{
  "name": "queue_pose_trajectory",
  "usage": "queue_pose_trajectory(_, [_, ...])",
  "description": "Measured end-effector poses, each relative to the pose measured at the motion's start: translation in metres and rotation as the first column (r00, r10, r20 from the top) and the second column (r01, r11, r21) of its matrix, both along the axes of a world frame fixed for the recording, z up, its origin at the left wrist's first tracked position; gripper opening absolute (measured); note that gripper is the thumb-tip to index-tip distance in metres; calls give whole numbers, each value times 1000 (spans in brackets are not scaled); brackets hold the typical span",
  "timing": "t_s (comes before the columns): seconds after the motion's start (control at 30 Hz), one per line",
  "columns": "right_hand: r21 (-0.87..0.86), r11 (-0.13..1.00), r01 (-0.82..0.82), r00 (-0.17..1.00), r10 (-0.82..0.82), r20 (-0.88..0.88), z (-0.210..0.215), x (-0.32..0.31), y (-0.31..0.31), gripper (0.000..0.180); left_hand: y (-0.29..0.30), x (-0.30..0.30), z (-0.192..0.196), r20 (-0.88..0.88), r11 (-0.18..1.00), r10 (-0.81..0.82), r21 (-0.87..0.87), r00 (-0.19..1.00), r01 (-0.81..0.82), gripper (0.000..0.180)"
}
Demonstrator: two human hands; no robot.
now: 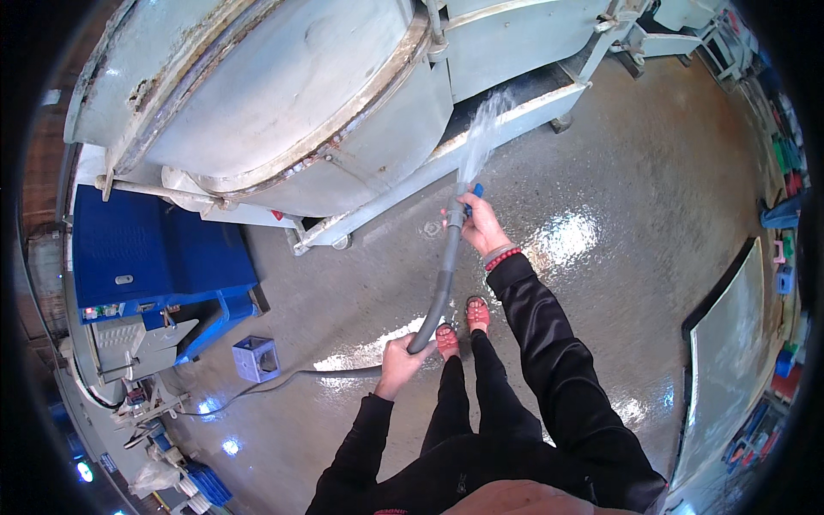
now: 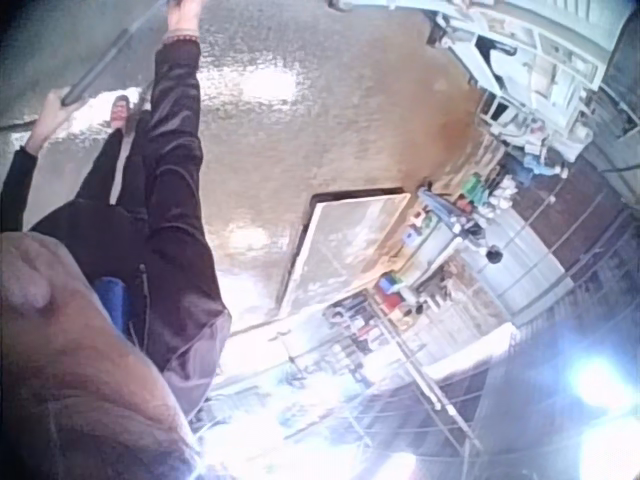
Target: The person uses a hose to spray water on the factory floor, rinsing around machinery and containers. They then fill two buckets with water from the hose and briefly spray a machine before the clip ends.
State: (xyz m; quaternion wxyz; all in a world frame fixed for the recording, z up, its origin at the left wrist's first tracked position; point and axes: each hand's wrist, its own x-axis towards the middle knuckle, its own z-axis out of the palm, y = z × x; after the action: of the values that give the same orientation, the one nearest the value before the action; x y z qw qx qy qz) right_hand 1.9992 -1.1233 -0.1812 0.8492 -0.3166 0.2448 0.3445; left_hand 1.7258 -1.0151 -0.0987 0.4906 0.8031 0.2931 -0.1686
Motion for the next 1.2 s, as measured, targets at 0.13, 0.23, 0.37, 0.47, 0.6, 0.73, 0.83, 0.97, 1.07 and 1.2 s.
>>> queue_pose_trajectory(0.13, [-16, 997, -76, 997, 76, -16, -11, -8, 13, 32, 6, -9, -4, 1, 1000, -20, 8, 1000, 20, 27])
queue_pose_trajectory(0.23, [-13, 994, -104, 993, 104, -47, -18, -23, 22, 32, 8, -29, -7, 21, 999, -4, -50, 1000, 5, 24])
queue_pose_trajectory(0.37, [-41, 993, -111, 994, 110, -15, -19, -45, 26, 36, 9, -52, -15, -36, 997, -12, -82, 999, 9, 28])
queue_pose_trajectory(0.47, [-79, 995, -52, 999, 52, -10, -14, -63, 12, 40, 10, -61, -18, -113, 997, -77, -6, 991, 77, 34])
queue_pose_trajectory(0.6, [-46, 999, 19, 999, -17, 31, -5, -75, -17, 42, 4, -64, -16, -237, 980, -189, 9, 953, 197, 36])
queue_pose_trajectory(0.73, [-95, 993, 70, 996, -64, 60, 5, -82, -45, 51, -1, -51, -18, -259, 947, -320, -131, 911, 295, 42])
queue_pose_trajectory(0.83, [-185, 974, 127, 990, -112, 88, 0, -90, -52, 45, -7, -28, -26, -211, 935, -356, -70, 910, 349, 46])
queue_pose_trajectory(0.97, [-331, 943, -7, 998, -16, -66, -34, -92, -56, 32, 8, -4, -29, -346, 923, -306, 121, 887, 365, 55])
queue_pose_trajectory(1.07, [-354, 923, -150, 985, 107, -138, -70, -95, -56, 29, 20, 5, -28, -328, 931, -267, 155, 906, 330, 56])
queue_pose_trajectory(1.2, [-801, 597, -39, 969, 218, 115, -113, -94, -39, 52, 25, 18, -33, -378, 911, -277, 190, 883, 367, 54])
